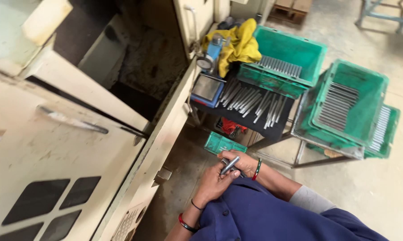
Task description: The person opens a machine door, removes a cylindrical metal part from the machine, measures it with a dial caliper, wipes it with a yellow cloth, and places it in a green bin. The person repeats this process with multiple metal parts, measuring and wiping each one before placing them in the bin.
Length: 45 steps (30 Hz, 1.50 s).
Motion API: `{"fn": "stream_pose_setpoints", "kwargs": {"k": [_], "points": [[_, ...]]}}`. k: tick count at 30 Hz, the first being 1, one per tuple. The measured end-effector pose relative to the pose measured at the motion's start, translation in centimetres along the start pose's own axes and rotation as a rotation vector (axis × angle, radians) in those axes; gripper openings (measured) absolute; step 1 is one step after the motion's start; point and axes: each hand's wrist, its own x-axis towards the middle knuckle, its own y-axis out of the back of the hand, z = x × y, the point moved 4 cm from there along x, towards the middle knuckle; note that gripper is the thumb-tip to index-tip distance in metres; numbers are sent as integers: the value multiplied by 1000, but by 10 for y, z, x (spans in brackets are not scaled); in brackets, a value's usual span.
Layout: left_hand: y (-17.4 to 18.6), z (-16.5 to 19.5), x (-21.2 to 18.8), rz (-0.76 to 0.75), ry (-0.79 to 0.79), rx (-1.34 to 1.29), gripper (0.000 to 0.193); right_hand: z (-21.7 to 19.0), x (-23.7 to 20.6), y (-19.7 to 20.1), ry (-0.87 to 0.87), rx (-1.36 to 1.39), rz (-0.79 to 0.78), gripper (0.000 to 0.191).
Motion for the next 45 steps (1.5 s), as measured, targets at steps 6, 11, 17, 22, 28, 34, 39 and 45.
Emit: {"fn": "stream_pose_setpoints", "kwargs": {"k": [6, 11, 17, 22, 28, 34, 39, 45], "points": [[-10, 17, -8, 148, -158, -45, 26, 14, 11, 21, 102, 52, 23, 25], [31, -1, -6, 324, -37, -105, 22, 33, 17, 39, -66, 59, 168, 25], [49, -22, -9, 477, 73, -96, 26, 10, 61, 83, 9, 3, 418, 57], [39, -24, -3, 476, 126, -126, 35, -61, 84, 126, 58, 118, 605, 37], [40, -31, 12, 490, 133, -149, 35, -139, 100, 172, 194, 386, 861, 22], [58, -55, 35, 473, 240, -198, 39, -150, 99, 184, 291, 190, 1014, 14], [53, -72, 49, 462, 288, -192, 33, -124, 95, 158, 537, 257, 998, 21], [37, -100, 89, 453, 130, -25, 26, -76, 118, 84, 345, -102, 412, 40]]}}
